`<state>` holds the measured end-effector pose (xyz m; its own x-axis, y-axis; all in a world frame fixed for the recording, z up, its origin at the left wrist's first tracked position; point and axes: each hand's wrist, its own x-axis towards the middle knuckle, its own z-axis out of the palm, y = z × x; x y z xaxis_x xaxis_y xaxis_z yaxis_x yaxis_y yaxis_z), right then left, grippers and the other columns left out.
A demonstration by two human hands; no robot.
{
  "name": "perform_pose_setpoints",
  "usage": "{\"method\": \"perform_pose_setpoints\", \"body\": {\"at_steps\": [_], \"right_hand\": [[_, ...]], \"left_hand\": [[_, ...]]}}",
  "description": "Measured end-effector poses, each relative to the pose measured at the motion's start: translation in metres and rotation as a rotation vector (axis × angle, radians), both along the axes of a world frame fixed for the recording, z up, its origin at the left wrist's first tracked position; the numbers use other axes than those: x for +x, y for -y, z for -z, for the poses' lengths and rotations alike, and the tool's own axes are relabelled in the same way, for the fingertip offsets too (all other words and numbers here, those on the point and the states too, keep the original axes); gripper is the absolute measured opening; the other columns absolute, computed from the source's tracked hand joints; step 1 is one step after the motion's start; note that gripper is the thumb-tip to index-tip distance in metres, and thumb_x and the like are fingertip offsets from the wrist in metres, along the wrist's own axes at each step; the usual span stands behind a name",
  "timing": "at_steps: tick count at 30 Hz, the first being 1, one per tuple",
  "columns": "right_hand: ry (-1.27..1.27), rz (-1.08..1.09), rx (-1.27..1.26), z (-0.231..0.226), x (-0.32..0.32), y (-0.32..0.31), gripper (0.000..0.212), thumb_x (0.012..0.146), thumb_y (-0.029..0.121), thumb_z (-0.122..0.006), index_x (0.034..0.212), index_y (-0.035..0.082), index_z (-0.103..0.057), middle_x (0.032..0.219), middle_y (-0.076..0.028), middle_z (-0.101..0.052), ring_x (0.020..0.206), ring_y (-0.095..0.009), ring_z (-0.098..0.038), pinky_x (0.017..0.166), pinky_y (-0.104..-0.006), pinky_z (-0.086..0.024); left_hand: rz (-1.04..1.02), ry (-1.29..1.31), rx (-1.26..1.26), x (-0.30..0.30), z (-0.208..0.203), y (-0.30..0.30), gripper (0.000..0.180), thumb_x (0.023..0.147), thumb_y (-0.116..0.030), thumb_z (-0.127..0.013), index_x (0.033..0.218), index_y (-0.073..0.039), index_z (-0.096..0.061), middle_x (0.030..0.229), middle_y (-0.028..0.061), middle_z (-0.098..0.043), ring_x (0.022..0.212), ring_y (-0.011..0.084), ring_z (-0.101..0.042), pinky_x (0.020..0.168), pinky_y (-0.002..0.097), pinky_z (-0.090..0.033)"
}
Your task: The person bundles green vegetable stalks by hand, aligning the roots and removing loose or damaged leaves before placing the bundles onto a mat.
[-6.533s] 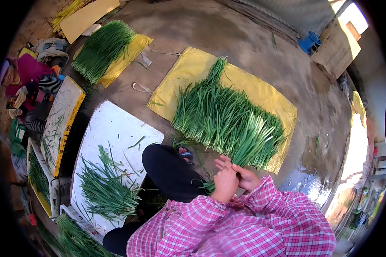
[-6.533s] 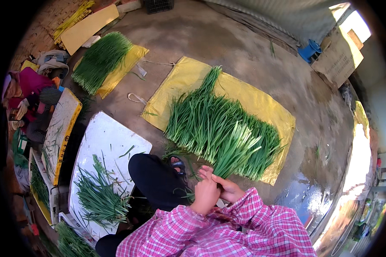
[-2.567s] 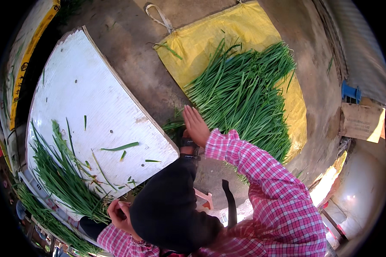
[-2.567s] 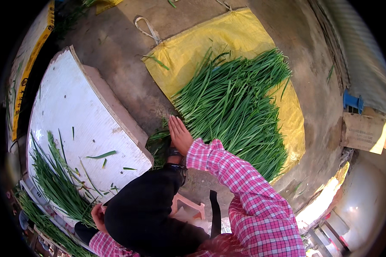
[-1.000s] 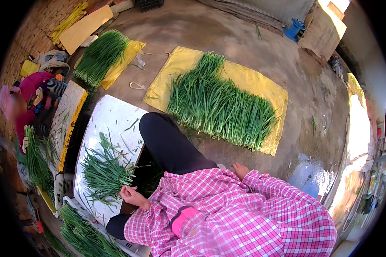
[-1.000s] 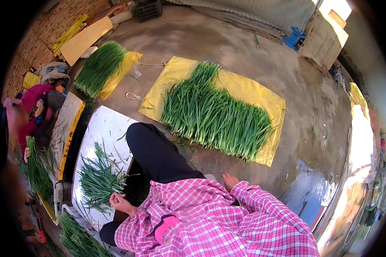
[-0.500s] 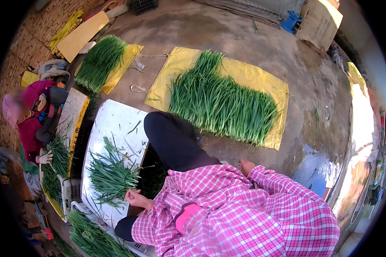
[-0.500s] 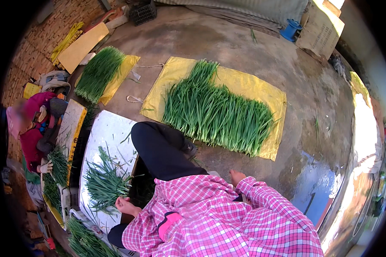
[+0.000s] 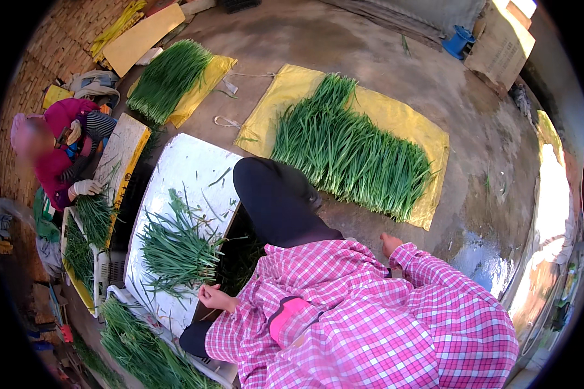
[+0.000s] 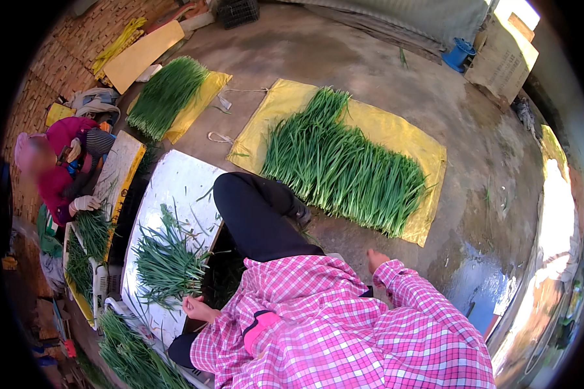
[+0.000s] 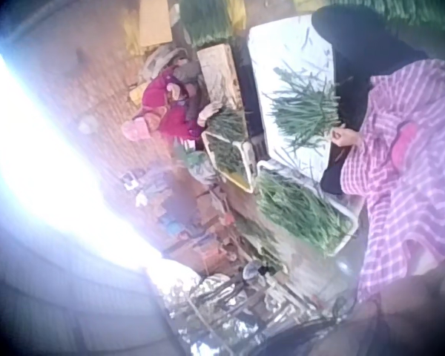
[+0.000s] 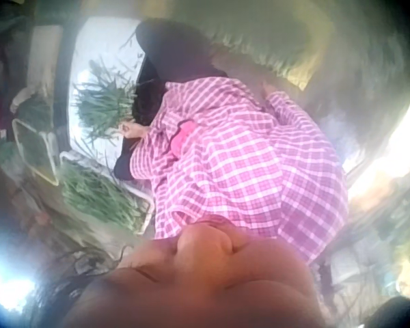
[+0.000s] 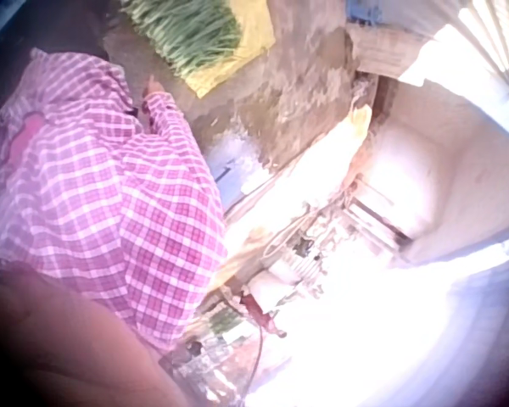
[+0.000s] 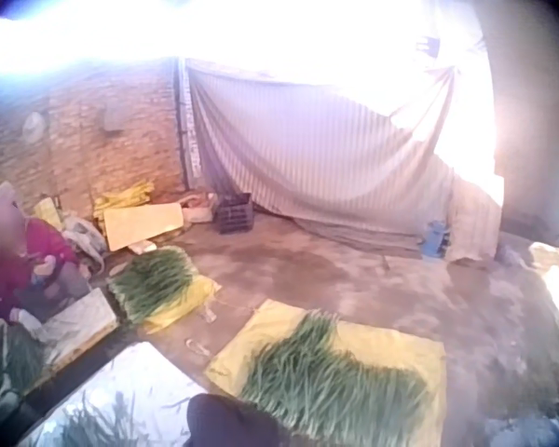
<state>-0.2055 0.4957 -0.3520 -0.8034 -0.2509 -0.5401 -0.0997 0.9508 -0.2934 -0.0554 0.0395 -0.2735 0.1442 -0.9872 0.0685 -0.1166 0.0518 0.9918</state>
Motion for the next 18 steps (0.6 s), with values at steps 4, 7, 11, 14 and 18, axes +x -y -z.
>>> {"method": "perform_pose_setpoints", "body": {"at_steps": [4,7,11,14,18], "right_hand": [[-0.061,-0.011,-0.039,0.014,0.001,0.003,0.026,0.072,0.008,-0.043,0.098,0.008,-0.045,0.090,-0.019,-0.056,0.082,-0.037,-0.054,0.069,-0.0435,-0.043],[-0.038,-0.007,-0.060,0.013,0.000,0.014,0.026,0.072,0.008,-0.044,0.098,0.008,-0.045,0.090,-0.019,-0.056,0.081,-0.037,-0.054,0.069,-0.0432,-0.043],[-0.039,0.051,-0.108,0.008,0.002,0.009,0.025,0.072,0.006,-0.044,0.097,0.007,-0.044,0.081,-0.022,-0.056,0.077,-0.038,-0.054,0.067,-0.0448,-0.042],[-0.022,0.046,-0.079,0.004,0.001,-0.001,0.025,0.072,0.006,-0.044,0.097,0.008,-0.044,0.081,-0.022,-0.056,0.078,-0.039,-0.053,0.067,-0.0455,-0.041],[-0.009,0.034,-0.068,0.017,-0.003,-0.010,0.025,0.073,0.006,-0.044,0.097,0.007,-0.044,0.081,-0.022,-0.056,0.077,-0.039,-0.053,0.067,-0.0459,-0.041]], "left_hand": [[-0.004,0.012,0.014,-0.005,0.005,0.002,0.008,0.080,-0.004,-0.046,0.085,0.002,-0.047,0.056,0.0053,-0.048,0.046,0.0111,-0.045,0.045,0.0211,-0.036],[0.006,0.060,0.005,0.001,0.005,0.009,0.008,0.081,-0.005,-0.046,0.086,0.002,-0.046,0.056,0.0050,-0.048,0.047,0.0107,-0.045,0.044,0.0208,-0.035],[0.006,0.076,-0.008,-0.001,0.006,0.006,0.009,0.082,-0.006,-0.047,0.086,0.002,-0.047,0.058,0.0052,-0.049,0.047,0.0108,-0.045,0.044,0.0205,-0.035],[0.016,0.117,-0.001,0.001,0.016,0.005,0.009,0.082,-0.006,-0.047,0.086,0.002,-0.047,0.058,0.0056,-0.049,0.047,0.0110,-0.045,0.044,0.0206,-0.036],[0.010,0.123,-0.002,-0.001,0.009,-0.003,0.010,0.082,-0.007,-0.046,0.086,0.002,-0.047,0.057,0.0062,-0.049,0.047,0.0111,-0.045,0.045,0.0212,-0.036]]}}
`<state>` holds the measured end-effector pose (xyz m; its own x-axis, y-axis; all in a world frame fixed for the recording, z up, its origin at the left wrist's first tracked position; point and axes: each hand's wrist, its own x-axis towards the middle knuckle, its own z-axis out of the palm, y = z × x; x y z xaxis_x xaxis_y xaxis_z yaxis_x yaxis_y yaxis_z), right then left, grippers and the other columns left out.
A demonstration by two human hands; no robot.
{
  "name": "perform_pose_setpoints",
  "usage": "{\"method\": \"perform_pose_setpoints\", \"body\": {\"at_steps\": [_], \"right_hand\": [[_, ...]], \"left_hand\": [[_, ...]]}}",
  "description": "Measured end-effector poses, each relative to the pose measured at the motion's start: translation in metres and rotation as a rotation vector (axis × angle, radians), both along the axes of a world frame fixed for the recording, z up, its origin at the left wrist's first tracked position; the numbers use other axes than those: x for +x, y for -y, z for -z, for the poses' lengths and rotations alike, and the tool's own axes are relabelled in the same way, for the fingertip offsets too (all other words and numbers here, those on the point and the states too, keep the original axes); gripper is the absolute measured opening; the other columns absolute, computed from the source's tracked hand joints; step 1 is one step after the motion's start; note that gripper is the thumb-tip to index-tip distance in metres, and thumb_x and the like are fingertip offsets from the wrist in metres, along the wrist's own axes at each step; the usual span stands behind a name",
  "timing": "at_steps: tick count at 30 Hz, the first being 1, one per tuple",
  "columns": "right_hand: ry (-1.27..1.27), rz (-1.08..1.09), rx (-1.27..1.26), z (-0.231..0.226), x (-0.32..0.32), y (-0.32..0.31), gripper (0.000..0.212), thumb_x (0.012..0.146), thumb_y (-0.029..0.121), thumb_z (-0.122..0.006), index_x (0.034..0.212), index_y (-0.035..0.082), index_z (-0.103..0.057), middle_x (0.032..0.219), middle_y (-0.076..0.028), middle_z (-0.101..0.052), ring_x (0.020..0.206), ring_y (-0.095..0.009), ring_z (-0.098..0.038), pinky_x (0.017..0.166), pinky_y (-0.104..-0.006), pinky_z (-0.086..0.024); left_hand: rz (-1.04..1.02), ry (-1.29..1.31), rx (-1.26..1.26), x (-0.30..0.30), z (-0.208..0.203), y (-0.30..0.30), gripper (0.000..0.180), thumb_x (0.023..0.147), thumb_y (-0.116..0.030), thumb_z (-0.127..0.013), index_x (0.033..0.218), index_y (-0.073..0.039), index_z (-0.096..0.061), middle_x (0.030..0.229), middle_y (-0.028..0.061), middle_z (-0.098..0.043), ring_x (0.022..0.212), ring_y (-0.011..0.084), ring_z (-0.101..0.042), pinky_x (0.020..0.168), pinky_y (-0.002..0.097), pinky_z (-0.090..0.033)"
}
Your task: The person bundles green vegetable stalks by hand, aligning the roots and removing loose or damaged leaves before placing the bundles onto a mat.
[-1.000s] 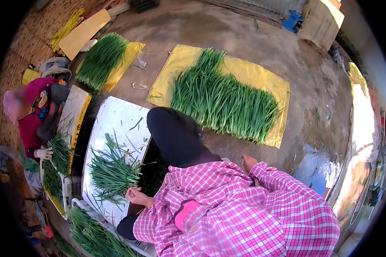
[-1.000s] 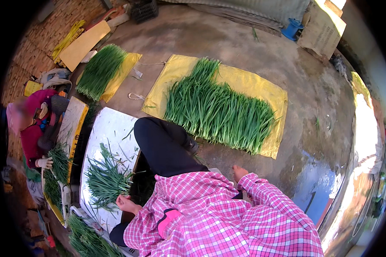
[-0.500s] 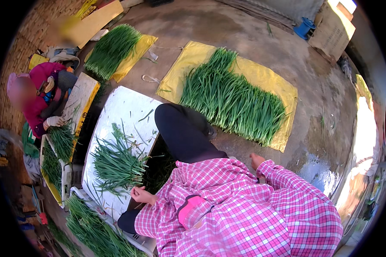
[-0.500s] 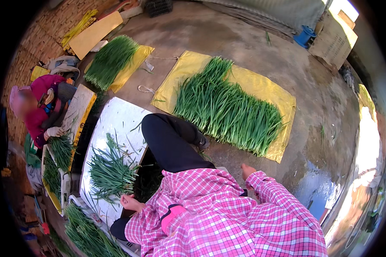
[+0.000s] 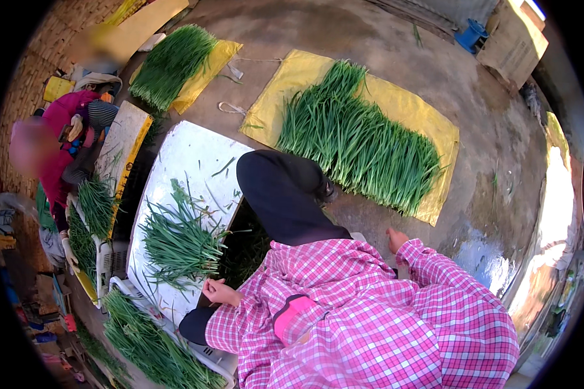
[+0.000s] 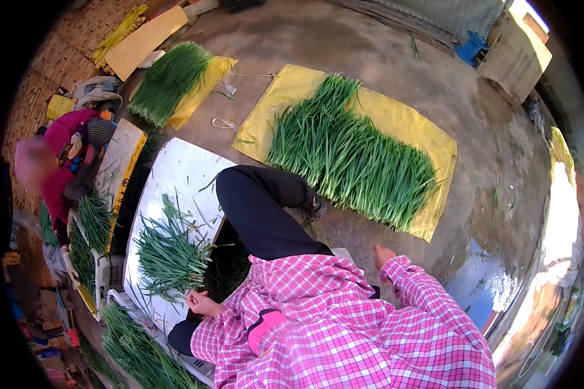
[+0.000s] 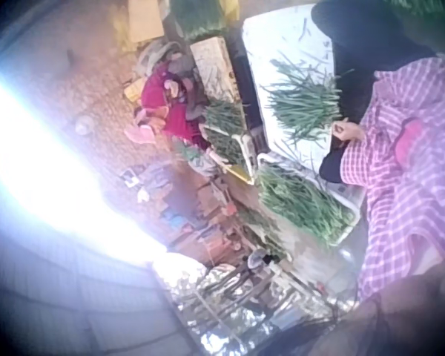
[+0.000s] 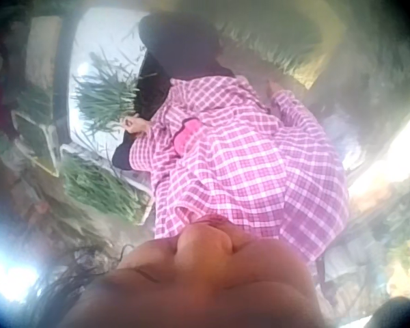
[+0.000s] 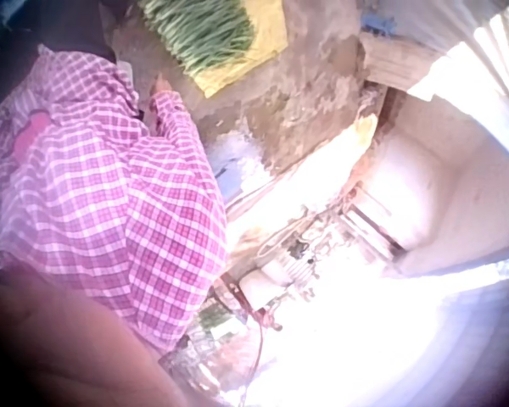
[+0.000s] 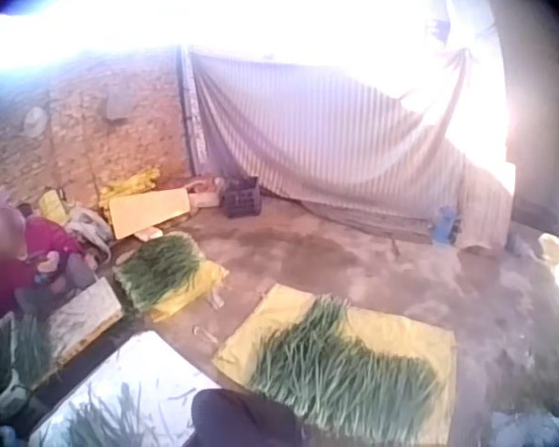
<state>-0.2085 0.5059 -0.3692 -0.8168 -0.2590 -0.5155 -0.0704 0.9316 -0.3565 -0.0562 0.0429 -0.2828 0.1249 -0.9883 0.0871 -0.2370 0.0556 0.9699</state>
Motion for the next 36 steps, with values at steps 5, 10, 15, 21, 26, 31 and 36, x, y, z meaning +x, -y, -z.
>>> {"method": "perform_pose_setpoints", "body": {"at_steps": [5,10,15,21,26,31,36], "right_hand": [[-0.070,-0.071,-0.066,0.007,-0.004,0.014,0.022,0.073,0.006,-0.042,0.094,0.008,-0.046,0.087,-0.019,-0.056,0.078,-0.037,-0.054,0.066,-0.0432,-0.043],[-0.230,-0.130,-0.240,0.007,-0.018,0.016,0.023,0.071,0.000,-0.042,0.093,0.006,-0.046,0.086,-0.018,-0.053,0.080,-0.036,-0.052,0.067,-0.0410,-0.042],[-0.586,0.074,-0.749,-0.101,-0.114,0.141,0.023,0.076,-0.003,-0.046,0.099,0.000,-0.047,0.084,-0.011,-0.053,0.075,-0.020,-0.053,0.067,-0.0280,-0.042],[-0.223,-0.551,-0.959,-0.228,-0.070,0.377,0.024,0.076,0.005,-0.051,0.099,-0.001,-0.052,0.083,-0.012,-0.057,0.075,-0.018,-0.056,0.069,-0.0257,-0.043],[0.035,-0.845,-0.273,-0.087,-0.015,0.491,0.083,0.066,0.060,-0.054,0.106,-0.012,-0.041,0.103,-0.029,-0.048,0.098,-0.037,-0.049,0.082,-0.0396,-0.040],[0.118,-0.582,-0.080,-0.099,0.044,0.513,0.119,0.050,0.061,-0.067,0.127,-0.007,-0.009,0.125,-0.031,-0.023,0.118,-0.042,-0.024,0.095,-0.0442,-0.025],[0.061,-0.503,0.035,-0.092,0.082,0.536,0.125,0.047,0.050,-0.075,0.130,-0.001,0.003,0.122,-0.032,-0.022,0.115,-0.041,-0.024,0.095,-0.0450,-0.024]], "left_hand": [[-0.027,0.035,0.012,0.006,-0.012,-0.015,0.010,0.082,-0.007,-0.046,0.086,0.002,-0.047,0.054,0.0053,-0.048,0.047,0.0109,-0.045,0.046,0.0214,-0.036],[-0.059,-0.080,-0.006,-0.001,-0.032,-0.020,0.009,0.083,-0.006,-0.046,0.086,0.002,-0.047,0.056,0.0043,-0.048,0.048,0.0100,-0.046,0.046,0.0211,-0.036],[-0.106,-0.211,-0.056,0.016,-0.075,-0.019,0.007,0.082,-0.004,-0.045,0.085,0.003,-0.047,0.060,0.0045,-0.049,0.051,0.0095,-0.047,0.049,0.0209,-0.039],[-0.027,-0.069,0.170,0.051,-0.037,0.022,0.014,0.075,-0.002,-0.048,0.088,0.003,-0.051,0.070,0.0072,-0.056,0.062,0.0122,-0.054,0.058,0.0226,-0.043],[0.207,0.299,0.508,0.038,0.043,0.055,0.044,0.067,-0.018,-0.059,0.104,0.003,-0.050,0.088,0.0164,-0.059,0.082,0.0270,-0.057,0.073,0.0331,-0.044],[0.321,0.100,0.467,0.027,0.052,0.051,0.051,0.068,-0.014,-0.056,0.114,0.000,-0.038,0.091,0.0171,-0.058,0.082,0.0268,-0.058,0.071,0.0332,-0.044],[0.297,-0.425,0.489,0.008,0.031,0.040,0.032,0.077,0.002,-0.046,0.108,0.005,-0.042,0.093,0.0109,-0.058,0.083,0.0140,-0.055,0.071,0.0257,-0.043]]}}
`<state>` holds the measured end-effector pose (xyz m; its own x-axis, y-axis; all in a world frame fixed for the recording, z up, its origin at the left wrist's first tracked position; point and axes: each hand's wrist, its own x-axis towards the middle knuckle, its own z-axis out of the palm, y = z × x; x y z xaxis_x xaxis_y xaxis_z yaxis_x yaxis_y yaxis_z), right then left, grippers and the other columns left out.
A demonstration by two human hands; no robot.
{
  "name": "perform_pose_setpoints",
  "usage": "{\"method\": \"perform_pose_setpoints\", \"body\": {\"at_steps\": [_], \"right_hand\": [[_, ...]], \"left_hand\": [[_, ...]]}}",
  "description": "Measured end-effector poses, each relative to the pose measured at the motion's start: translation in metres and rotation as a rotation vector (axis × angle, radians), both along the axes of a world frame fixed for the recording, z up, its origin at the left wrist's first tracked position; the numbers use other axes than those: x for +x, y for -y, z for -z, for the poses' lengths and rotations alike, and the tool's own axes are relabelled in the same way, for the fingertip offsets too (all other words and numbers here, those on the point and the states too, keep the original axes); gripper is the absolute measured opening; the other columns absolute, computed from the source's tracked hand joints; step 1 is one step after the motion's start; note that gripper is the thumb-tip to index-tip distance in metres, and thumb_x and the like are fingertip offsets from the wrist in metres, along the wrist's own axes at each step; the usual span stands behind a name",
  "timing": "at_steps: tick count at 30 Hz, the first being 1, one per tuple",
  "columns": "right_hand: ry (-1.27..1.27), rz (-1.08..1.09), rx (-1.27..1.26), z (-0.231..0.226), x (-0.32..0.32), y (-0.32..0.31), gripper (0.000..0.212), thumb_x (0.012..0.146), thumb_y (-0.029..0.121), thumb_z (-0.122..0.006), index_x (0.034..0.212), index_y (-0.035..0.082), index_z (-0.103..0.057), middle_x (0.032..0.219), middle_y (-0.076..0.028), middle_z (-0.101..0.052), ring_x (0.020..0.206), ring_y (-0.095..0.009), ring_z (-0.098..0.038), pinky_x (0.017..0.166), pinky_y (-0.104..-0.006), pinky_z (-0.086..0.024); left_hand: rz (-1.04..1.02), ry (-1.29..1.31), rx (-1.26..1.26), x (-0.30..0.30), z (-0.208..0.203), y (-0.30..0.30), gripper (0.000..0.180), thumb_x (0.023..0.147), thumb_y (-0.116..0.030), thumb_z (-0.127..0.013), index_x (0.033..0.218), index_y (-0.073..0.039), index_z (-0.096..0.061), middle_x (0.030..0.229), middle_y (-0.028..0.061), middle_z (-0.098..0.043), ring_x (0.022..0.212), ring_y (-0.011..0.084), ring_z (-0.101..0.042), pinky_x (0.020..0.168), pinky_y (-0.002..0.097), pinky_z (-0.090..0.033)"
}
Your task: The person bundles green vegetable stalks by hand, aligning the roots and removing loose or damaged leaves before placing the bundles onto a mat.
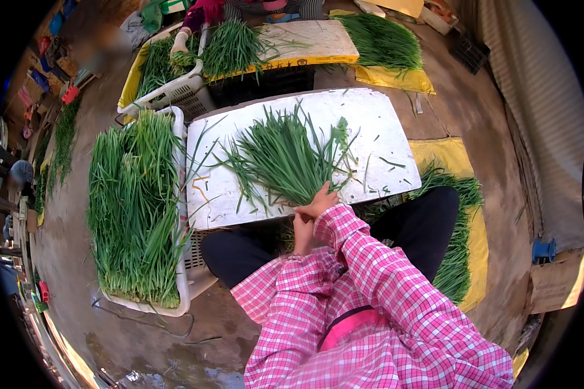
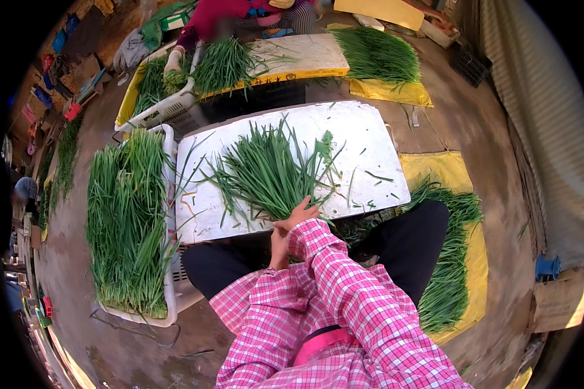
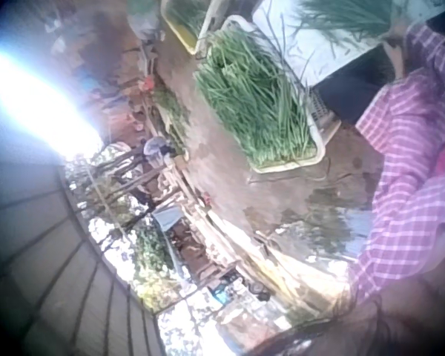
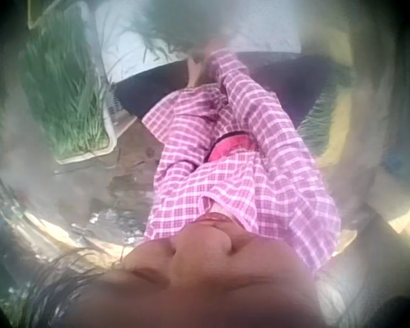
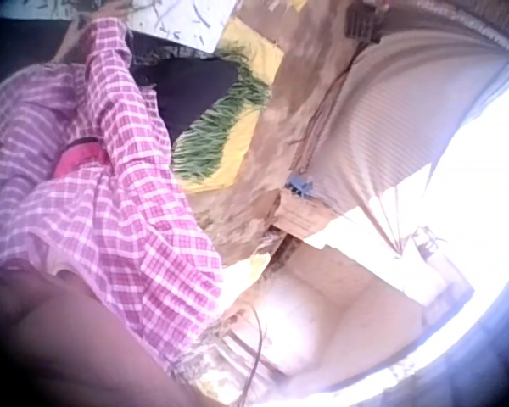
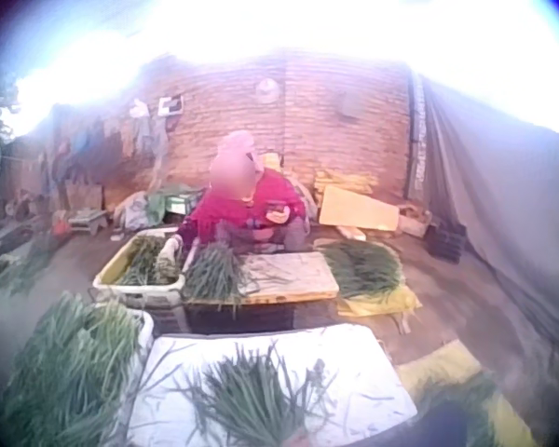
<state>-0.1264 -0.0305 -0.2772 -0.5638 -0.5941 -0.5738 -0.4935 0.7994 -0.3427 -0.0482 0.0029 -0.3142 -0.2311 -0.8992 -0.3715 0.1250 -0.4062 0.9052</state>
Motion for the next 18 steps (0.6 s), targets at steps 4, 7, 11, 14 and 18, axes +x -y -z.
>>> {"method": "perform_pose_setpoints", "body": {"at_steps": [4,7,11,14,18], "right_hand": [[-0.059,0.052,0.028,0.002,0.007,0.008,0.120,0.048,0.035,-0.079,0.131,0.002,0.002,0.117,-0.027,-0.028,0.110,-0.036,-0.029,0.091,-0.0428,-0.030],[-0.214,-0.028,0.021,0.007,0.009,0.007,0.116,0.050,0.035,-0.076,0.130,0.000,0.001,0.109,-0.027,-0.037,0.101,-0.037,-0.041,0.084,-0.0410,-0.038],[-0.327,-0.141,-0.029,0.004,0.022,-0.001,0.103,0.055,0.028,-0.073,0.130,0.000,-0.008,0.105,-0.027,-0.040,0.093,-0.036,-0.048,0.077,-0.0402,-0.043],[-0.261,-0.127,-0.061,0.009,0.017,0.001,0.100,0.056,0.025,-0.072,0.129,-0.001,-0.009,0.101,-0.027,-0.044,0.087,-0.037,-0.052,0.073,-0.0398,-0.045],[-0.295,-0.125,-0.098,0.022,0.007,0.004,0.084,0.056,0.023,-0.071,0.116,-0.005,-0.021,0.084,-0.023,-0.056,0.079,-0.034,-0.057,0.070,-0.0384,-0.047]], "left_hand": [[-0.067,-0.193,0.108,0.003,-0.009,-0.004,0.022,0.077,-0.001,-0.051,0.099,0.005,-0.052,0.092,0.0094,-0.059,0.081,0.0139,-0.055,0.069,0.0250,-0.043],[-0.057,-0.220,0.196,0.004,-0.005,-0.004,0.019,0.077,-0.002,-0.051,0.094,0.006,-0.055,0.089,0.0102,-0.059,0.078,0.0139,-0.056,0.067,0.0247,-0.044],[-0.194,-0.193,0.231,0.014,0.023,-0.011,0.017,0.076,-0.002,-0.051,0.089,0.007,-0.056,0.083,0.0107,-0.060,0.073,0.0141,-0.056,0.064,0.0240,-0.044],[-0.292,-0.067,0.221,0.016,0.017,-0.010,0.018,0.074,-0.001,-0.051,0.089,0.007,-0.056,0.079,0.0102,-0.060,0.068,0.0140,-0.056,0.061,0.0223,-0.044],[-0.330,-0.043,0.240,0.020,0.016,-0.013,0.017,0.072,0.000,-0.051,0.087,0.005,-0.056,0.075,0.0087,-0.059,0.065,0.0133,-0.055,0.058,0.0227,-0.044]]}}
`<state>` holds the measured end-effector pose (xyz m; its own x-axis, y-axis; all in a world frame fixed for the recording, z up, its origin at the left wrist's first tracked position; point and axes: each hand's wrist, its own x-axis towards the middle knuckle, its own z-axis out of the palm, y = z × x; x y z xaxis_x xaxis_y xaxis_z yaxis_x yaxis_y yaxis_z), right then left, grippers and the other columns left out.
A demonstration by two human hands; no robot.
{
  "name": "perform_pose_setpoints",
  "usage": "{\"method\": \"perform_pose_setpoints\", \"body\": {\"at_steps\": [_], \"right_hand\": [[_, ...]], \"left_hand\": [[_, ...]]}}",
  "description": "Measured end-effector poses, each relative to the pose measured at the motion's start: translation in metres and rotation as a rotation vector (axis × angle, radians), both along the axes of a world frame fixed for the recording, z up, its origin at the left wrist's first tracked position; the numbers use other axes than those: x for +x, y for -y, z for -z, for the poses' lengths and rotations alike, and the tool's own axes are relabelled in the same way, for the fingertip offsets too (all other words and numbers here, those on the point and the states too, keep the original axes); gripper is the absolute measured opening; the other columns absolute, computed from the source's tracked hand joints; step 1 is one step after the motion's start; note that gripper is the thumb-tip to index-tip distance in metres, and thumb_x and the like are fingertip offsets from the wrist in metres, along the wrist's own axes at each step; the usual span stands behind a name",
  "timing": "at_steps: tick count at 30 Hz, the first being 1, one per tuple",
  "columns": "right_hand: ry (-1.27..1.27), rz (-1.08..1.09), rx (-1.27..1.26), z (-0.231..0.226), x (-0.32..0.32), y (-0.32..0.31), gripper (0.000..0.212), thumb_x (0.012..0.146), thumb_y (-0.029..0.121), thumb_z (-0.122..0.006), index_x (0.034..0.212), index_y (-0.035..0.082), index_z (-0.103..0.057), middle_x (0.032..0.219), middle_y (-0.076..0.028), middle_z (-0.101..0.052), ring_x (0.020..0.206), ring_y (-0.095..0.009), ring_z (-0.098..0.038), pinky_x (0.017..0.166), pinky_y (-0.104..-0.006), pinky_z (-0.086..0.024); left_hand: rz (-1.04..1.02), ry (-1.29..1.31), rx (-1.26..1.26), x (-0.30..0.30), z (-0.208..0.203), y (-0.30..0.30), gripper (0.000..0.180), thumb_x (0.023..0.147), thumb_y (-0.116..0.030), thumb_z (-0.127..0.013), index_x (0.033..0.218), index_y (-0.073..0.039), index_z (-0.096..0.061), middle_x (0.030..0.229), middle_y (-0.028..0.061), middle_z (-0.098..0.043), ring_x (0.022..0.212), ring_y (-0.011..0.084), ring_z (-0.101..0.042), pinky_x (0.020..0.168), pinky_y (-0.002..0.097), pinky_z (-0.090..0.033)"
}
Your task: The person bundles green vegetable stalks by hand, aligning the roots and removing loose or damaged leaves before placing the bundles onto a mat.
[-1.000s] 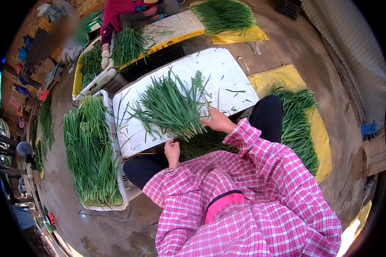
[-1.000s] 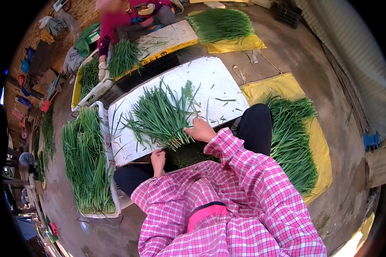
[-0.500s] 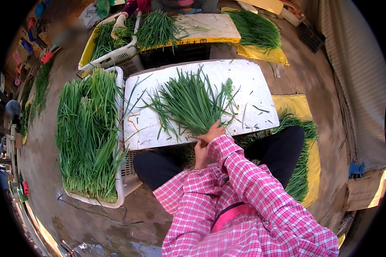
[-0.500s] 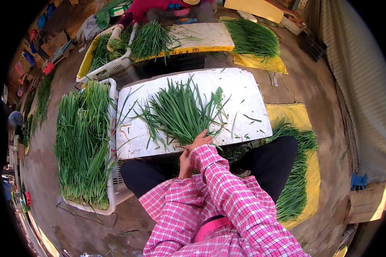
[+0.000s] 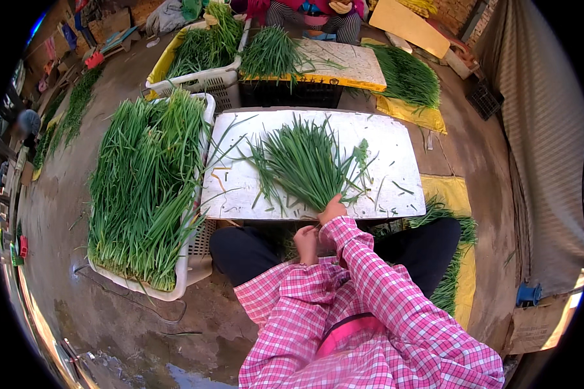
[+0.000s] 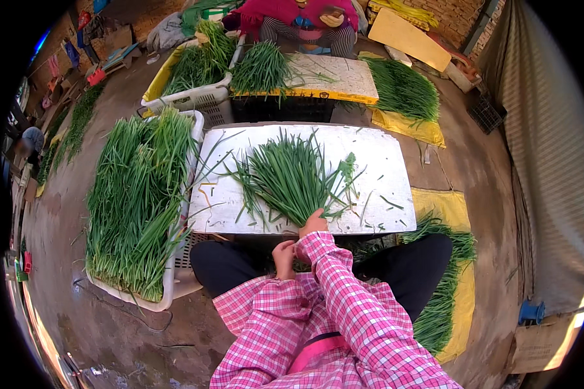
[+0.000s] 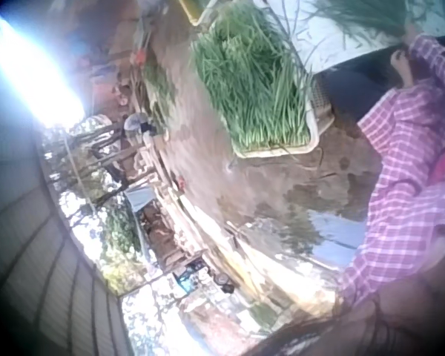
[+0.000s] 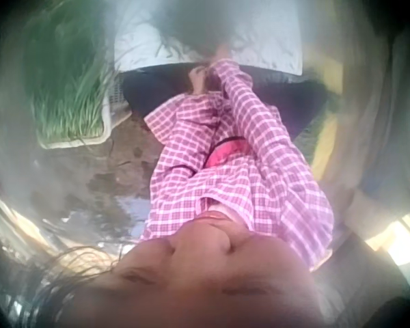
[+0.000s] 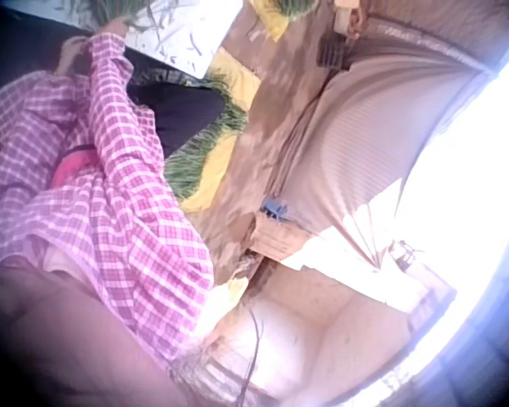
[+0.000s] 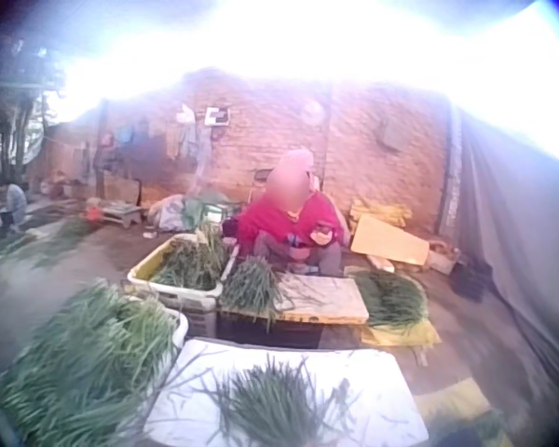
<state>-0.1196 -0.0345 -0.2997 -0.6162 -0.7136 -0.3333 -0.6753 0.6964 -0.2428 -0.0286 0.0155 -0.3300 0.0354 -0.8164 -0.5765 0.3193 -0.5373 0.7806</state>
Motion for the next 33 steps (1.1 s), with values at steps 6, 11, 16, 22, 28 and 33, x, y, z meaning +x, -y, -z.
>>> {"method": "perform_pose_setpoints", "body": {"at_steps": [6,11,16,22,28,33], "right_hand": [[0.090,-0.030,-0.022,-0.002,-0.009,0.003,0.070,0.057,0.018,-0.068,0.108,-0.002,-0.025,0.084,-0.023,-0.056,0.081,-0.034,-0.057,0.070,-0.0386,-0.047],[0.261,-0.053,0.060,-0.019,-0.021,0.007,0.081,0.056,0.027,-0.070,0.109,-0.011,-0.021,0.090,-0.026,-0.055,0.084,-0.033,-0.057,0.075,-0.0349,-0.045],[0.394,-0.028,0.085,-0.010,-0.038,0.013,0.095,0.049,0.032,-0.074,0.113,-0.013,-0.021,0.095,-0.026,-0.054,0.090,-0.032,-0.055,0.077,-0.0332,-0.045],[0.837,-0.027,0.054,-0.008,-0.074,0.022,0.029,0.058,0.024,-0.068,0.063,-0.002,-0.057,0.065,-0.011,-0.058,0.056,-0.017,-0.055,0.049,-0.0277,-0.044],[1.458,0.236,-0.122,-0.084,-0.095,0.008,0.011,0.078,0.013,-0.052,0.076,0.001,-0.051,0.062,-0.008,-0.053,0.050,-0.014,-0.051,0.044,-0.0266,-0.044],[1.581,0.387,-0.293,-0.127,-0.108,-0.025,0.013,0.083,0.012,-0.046,0.084,0.000,-0.049,0.069,-0.008,-0.053,0.055,-0.015,-0.053,0.048,-0.0248,-0.047]], "left_hand": [[0.010,0.101,-0.028,0.006,-0.001,-0.001,0.021,0.074,-0.003,-0.046,0.093,0.005,-0.054,0.076,0.0104,-0.060,0.067,0.0149,-0.057,0.056,0.0223,-0.044],[0.003,0.094,-0.036,0.008,-0.006,-0.001,0.018,0.074,-0.001,-0.045,0.090,0.004,-0.054,0.075,0.0102,-0.059,0.063,0.0144,-0.057,0.053,0.0223,-0.043],[-0.007,0.112,-0.055,0.008,-0.003,-0.002,0.018,0.074,0.000,-0.044,0.089,0.003,-0.053,0.075,0.0105,-0.059,0.062,0.0151,-0.057,0.053,0.0223,-0.044],[-0.014,0.090,-0.045,0.008,-0.005,0.000,0.016,0.077,-0.001,-0.043,0.089,0.003,-0.053,0.076,0.0104,-0.059,0.065,0.0168,-0.058,0.056,0.0245,-0.046],[-0.010,0.076,-0.036,0.015,-0.017,-0.001,0.015,0.078,-0.002,-0.043,0.090,0.002,-0.052,0.077,0.0105,-0.059,0.067,0.0169,-0.058,0.057,0.0243,-0.047],[-0.051,-0.024,-0.034,0.019,-0.033,-0.001,0.014,0.079,-0.003,-0.044,0.090,0.001,-0.051,0.079,0.0104,-0.058,0.070,0.0177,-0.058,0.060,0.0241,-0.046]]}}
